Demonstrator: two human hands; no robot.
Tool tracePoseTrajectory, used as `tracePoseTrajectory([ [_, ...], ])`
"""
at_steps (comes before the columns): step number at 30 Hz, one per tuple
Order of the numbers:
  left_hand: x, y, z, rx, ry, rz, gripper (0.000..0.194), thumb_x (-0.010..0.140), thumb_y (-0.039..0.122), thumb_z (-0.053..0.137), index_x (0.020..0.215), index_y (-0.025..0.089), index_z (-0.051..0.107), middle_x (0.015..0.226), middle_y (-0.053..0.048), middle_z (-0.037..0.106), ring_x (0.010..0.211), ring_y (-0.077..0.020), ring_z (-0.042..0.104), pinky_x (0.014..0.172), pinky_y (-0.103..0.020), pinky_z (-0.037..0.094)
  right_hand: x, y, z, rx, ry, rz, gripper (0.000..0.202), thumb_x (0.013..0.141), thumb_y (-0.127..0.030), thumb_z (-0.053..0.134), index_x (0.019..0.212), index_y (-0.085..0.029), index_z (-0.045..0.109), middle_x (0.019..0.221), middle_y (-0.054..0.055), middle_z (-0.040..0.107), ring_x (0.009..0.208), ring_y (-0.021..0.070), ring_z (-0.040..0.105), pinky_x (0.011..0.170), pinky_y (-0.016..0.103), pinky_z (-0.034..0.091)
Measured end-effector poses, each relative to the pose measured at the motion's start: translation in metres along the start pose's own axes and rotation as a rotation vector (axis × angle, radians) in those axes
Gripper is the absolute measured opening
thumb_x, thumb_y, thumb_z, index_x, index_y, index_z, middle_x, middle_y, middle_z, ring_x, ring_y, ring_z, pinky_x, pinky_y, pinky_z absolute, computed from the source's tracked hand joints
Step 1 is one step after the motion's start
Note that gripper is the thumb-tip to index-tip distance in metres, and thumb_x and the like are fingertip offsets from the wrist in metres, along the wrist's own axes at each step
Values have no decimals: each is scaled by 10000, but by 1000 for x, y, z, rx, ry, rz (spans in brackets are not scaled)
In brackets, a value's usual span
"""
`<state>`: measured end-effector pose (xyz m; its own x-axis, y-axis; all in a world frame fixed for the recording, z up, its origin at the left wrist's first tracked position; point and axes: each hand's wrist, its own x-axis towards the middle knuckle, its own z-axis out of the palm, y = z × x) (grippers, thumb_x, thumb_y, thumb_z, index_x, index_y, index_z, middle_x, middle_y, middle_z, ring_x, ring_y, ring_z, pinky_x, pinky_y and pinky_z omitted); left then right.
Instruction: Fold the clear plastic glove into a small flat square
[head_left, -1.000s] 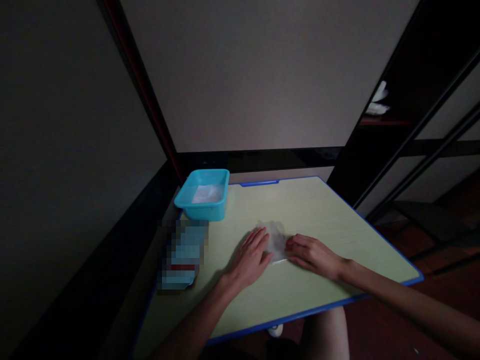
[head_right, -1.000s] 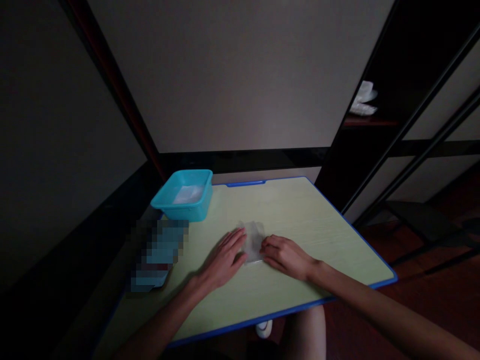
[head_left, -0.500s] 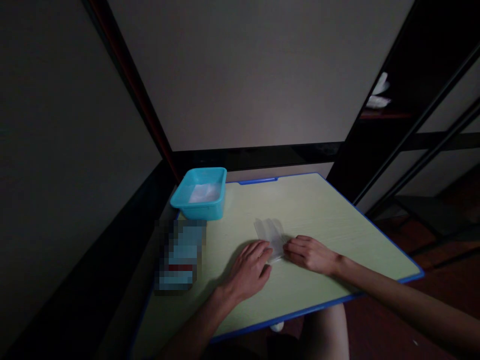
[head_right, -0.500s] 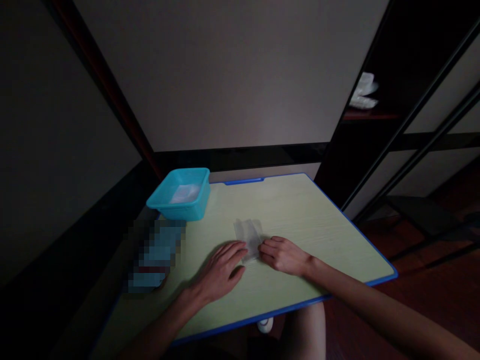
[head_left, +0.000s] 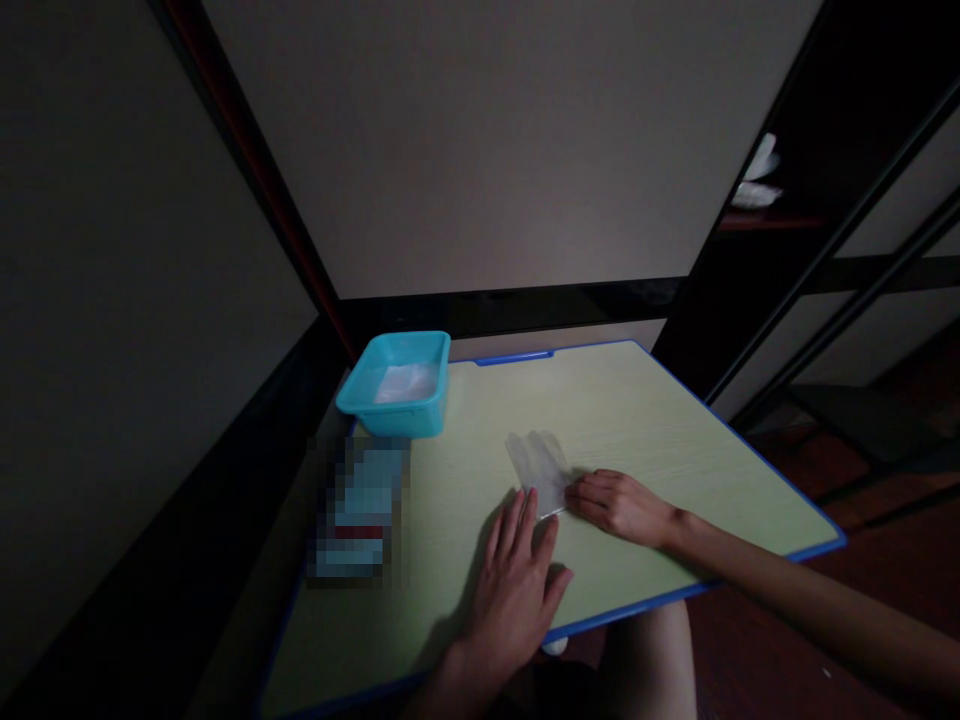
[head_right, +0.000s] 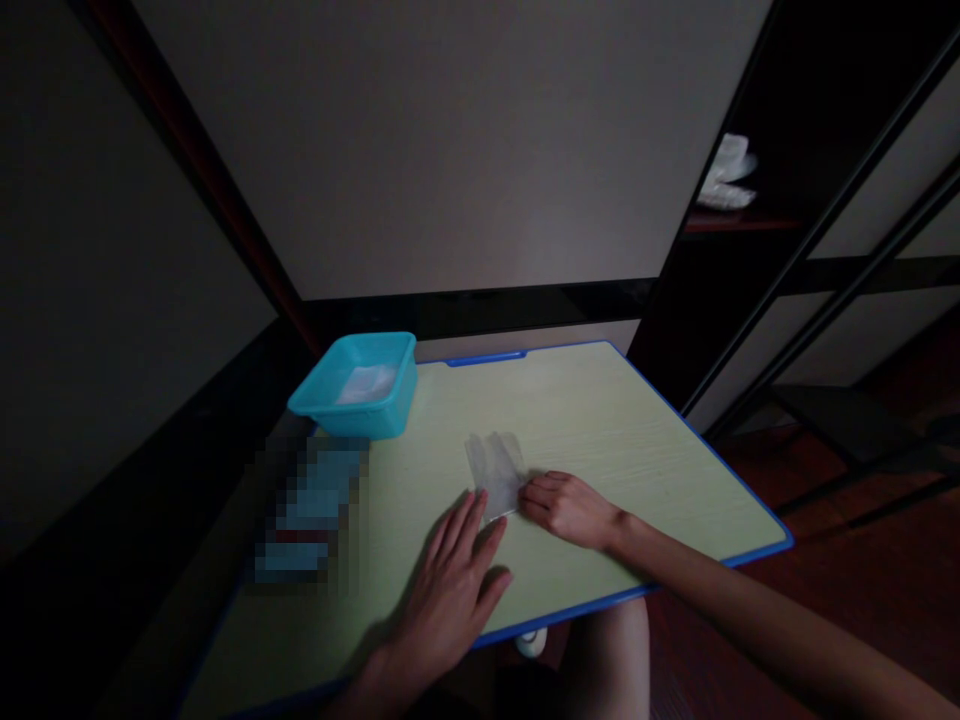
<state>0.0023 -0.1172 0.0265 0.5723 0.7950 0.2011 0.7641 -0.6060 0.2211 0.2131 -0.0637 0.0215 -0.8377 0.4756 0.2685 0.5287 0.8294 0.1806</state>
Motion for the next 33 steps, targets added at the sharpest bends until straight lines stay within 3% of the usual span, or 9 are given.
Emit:
tracePoseTrajectory([
  [7,-2,-13,2,41,60,20,472,828,320,418,1272,182,337,1381,-96,281,1273,-265,210,980,-428,325,-4,-4,-7,145,62,100,222,878,-173,365,951,-129,570,923,86,585,827,153,521,709,292,448],
  [11,-2,-18,2,58,31,17,473,826,336,426,1267,190,339,1383,-97,276,1275,-267,201,990,-447,302,-18,-3,-15,274,71,181,236,865,-222,398,1005,-130,565,900,94,552,840,156,506,724,294,442],
  [20,-1,-23,0,72,-19,47,447,837,357,400,1260,221,351,1398,-80,243,1280,-263,187,995,-454,292,-37,-7,-13,217,-56,161,362,880,-316,357,1180,-155,481,886,93,511,823,180,465,733,347,412],
  [33,-6,-36,-3,54,-11,110,512,818,350,443,1293,228,294,1415,-68,193,1286,-245,173,1003,-409,295,-35,-7,-12,210,-49,169,345,883,-312,344,1138,-148,509,874,92,518,827,180,458,727,331,390],
])
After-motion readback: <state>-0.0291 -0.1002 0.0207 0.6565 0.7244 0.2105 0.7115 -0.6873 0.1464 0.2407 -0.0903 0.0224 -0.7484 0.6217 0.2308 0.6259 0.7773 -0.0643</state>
